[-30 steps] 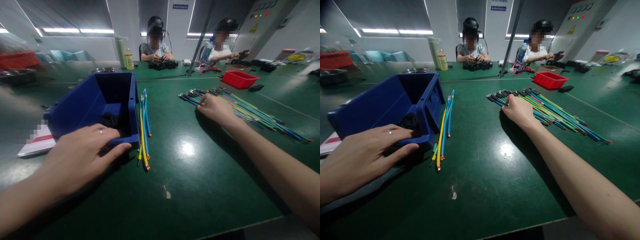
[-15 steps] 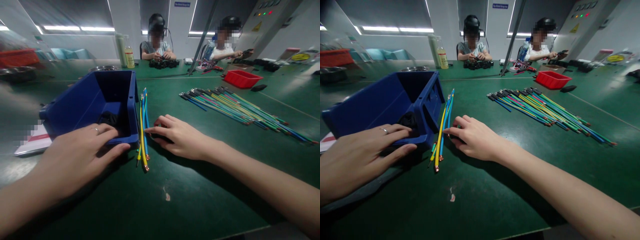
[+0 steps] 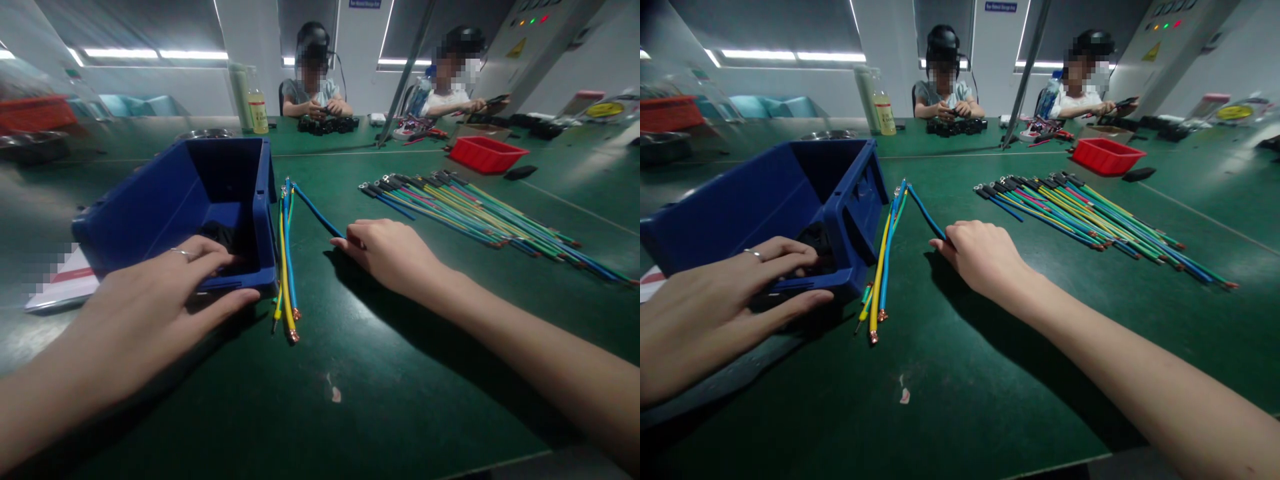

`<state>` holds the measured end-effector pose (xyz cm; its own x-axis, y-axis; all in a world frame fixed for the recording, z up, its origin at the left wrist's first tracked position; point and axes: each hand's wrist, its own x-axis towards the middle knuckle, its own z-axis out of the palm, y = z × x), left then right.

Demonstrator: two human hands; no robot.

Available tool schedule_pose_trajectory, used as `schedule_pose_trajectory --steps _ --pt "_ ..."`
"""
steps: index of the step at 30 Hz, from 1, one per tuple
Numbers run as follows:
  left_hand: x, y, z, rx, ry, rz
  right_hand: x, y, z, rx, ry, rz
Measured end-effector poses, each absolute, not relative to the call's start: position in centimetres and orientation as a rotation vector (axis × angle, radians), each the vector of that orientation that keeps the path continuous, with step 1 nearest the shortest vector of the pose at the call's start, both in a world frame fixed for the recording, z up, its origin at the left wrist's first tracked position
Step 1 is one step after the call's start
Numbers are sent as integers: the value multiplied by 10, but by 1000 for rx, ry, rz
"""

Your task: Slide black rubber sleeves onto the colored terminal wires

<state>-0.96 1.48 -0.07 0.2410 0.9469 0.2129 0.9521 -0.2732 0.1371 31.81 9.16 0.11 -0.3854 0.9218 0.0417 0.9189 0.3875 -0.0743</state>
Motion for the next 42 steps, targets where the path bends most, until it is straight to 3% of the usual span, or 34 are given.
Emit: schedule_pose_trajectory --steps 3,10,27,42 --pt "-11 15 -2 -2419 -1876 -390 318 89 6 -1861 -2548 7" --pt "-12 18 -5 -2455 -1697 -541 328 89 -8 -1643 -2597 -145" --pt "-9 11 -9 -2505 -1116 -841 339 107 -15 -1790 -2423 -154" --pt "-7 5 -13 -2596 -1314 -1205 346 118 -11 -1868 -2332 -96"
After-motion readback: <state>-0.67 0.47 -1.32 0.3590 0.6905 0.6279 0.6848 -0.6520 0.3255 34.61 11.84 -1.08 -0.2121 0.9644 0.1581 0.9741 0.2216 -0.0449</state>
